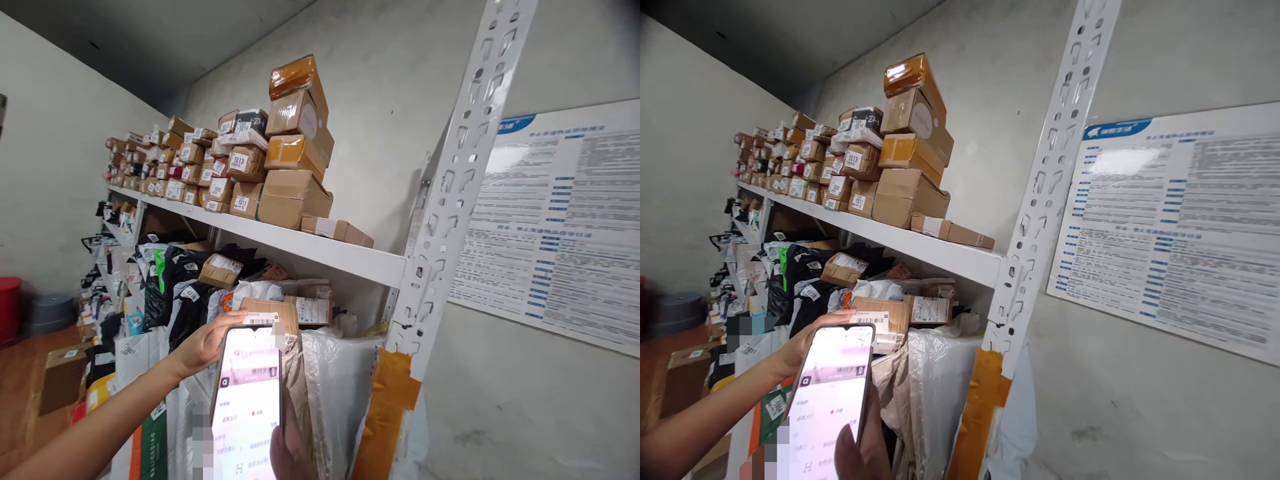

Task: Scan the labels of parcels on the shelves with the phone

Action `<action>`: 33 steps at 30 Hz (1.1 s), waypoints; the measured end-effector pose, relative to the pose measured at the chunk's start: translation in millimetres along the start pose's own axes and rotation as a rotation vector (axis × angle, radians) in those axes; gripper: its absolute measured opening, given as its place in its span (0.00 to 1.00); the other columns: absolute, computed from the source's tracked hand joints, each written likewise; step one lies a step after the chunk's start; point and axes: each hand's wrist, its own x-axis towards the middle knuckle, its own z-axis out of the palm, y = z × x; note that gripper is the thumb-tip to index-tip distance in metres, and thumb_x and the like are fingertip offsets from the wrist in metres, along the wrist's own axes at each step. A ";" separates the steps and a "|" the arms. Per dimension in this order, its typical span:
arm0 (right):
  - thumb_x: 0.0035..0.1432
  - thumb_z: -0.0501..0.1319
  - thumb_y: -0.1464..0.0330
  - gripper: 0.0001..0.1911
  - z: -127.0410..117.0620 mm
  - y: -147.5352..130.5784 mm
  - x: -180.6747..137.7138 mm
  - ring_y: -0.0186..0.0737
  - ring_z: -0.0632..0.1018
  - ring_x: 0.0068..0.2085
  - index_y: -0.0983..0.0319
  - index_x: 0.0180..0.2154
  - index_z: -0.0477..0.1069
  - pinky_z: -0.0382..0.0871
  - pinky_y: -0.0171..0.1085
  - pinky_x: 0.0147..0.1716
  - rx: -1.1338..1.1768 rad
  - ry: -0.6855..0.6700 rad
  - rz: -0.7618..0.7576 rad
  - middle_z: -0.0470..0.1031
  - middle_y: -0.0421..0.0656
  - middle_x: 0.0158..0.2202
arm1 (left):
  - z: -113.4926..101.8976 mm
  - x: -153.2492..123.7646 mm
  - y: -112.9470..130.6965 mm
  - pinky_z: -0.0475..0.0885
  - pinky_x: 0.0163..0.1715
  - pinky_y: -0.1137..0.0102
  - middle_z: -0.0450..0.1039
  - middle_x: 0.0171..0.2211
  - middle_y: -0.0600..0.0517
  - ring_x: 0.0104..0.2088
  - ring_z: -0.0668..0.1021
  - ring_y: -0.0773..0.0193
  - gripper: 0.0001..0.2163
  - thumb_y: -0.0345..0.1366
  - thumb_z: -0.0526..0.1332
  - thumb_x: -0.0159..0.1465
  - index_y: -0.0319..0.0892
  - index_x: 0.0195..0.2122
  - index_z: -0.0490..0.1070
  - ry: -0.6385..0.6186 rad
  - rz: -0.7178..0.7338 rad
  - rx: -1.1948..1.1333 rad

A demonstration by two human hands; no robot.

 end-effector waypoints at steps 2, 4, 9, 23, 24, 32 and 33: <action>0.34 0.65 0.33 0.47 8.4 -12.1 0.8 0.62 0.66 0.64 0.56 0.49 0.73 0.57 0.60 0.65 0.067 0.059 0.013 0.81 0.49 0.48 | 1.1 -2.8 -3.0 0.75 0.55 0.55 0.76 0.51 0.41 0.54 0.77 0.50 0.16 0.31 0.58 0.66 0.45 0.55 0.67 -0.008 -0.077 -0.046; 0.28 0.67 0.33 0.47 14.6 -20.6 -0.2 0.65 0.71 0.59 0.56 0.46 0.74 0.59 0.62 0.63 0.150 0.073 0.040 0.81 0.48 0.47 | 1.4 -4.9 -5.9 0.73 0.57 0.54 0.76 0.51 0.42 0.56 0.75 0.50 0.15 0.31 0.57 0.66 0.44 0.54 0.68 -0.021 -0.096 -0.061; 0.28 0.69 0.35 0.44 18.9 -26.9 -4.2 0.63 0.76 0.55 0.56 0.43 0.74 0.59 0.61 0.64 0.226 0.072 0.058 0.82 0.47 0.46 | -0.2 -6.8 -8.7 0.71 0.59 0.55 0.75 0.52 0.40 0.58 0.74 0.52 0.14 0.30 0.57 0.66 0.42 0.53 0.67 -0.053 -0.068 -0.043; 0.34 0.67 0.35 0.46 10.6 -15.0 -4.5 0.61 0.71 0.60 0.57 0.49 0.68 0.64 0.58 0.61 0.242 0.015 0.024 0.81 0.50 0.48 | 2.4 -13.5 -16.8 0.74 0.55 0.53 0.73 0.53 0.38 0.57 0.74 0.50 0.22 0.22 0.53 0.62 0.42 0.57 0.63 -0.036 0.041 0.077; 0.35 0.68 0.36 0.45 10.1 -15.8 -6.2 0.61 0.71 0.60 0.57 0.49 0.68 0.65 0.58 0.60 0.260 0.014 0.033 0.81 0.50 0.47 | 1.8 -11.7 -14.5 0.74 0.55 0.53 0.73 0.53 0.38 0.57 0.74 0.51 0.21 0.22 0.53 0.62 0.42 0.57 0.63 -0.041 0.049 0.090; 0.34 0.75 0.65 0.57 4.6 -28.0 -26.1 0.53 0.83 0.42 0.55 0.61 0.44 0.76 0.43 0.37 0.516 -0.275 0.203 0.81 0.42 0.40 | -2.3 -1.0 6.2 0.76 0.51 0.56 0.71 0.51 0.39 0.54 0.76 0.53 0.19 0.29 0.61 0.64 0.40 0.55 0.62 0.013 0.094 0.256; 0.34 0.74 0.66 0.59 3.5 -27.7 -28.3 0.53 0.83 0.43 0.56 0.62 0.41 0.76 0.42 0.37 0.525 -0.255 0.221 0.81 0.43 0.41 | -3.8 -0.9 8.2 0.77 0.50 0.56 0.71 0.50 0.40 0.53 0.76 0.53 0.19 0.30 0.62 0.63 0.40 0.54 0.62 0.032 0.073 0.270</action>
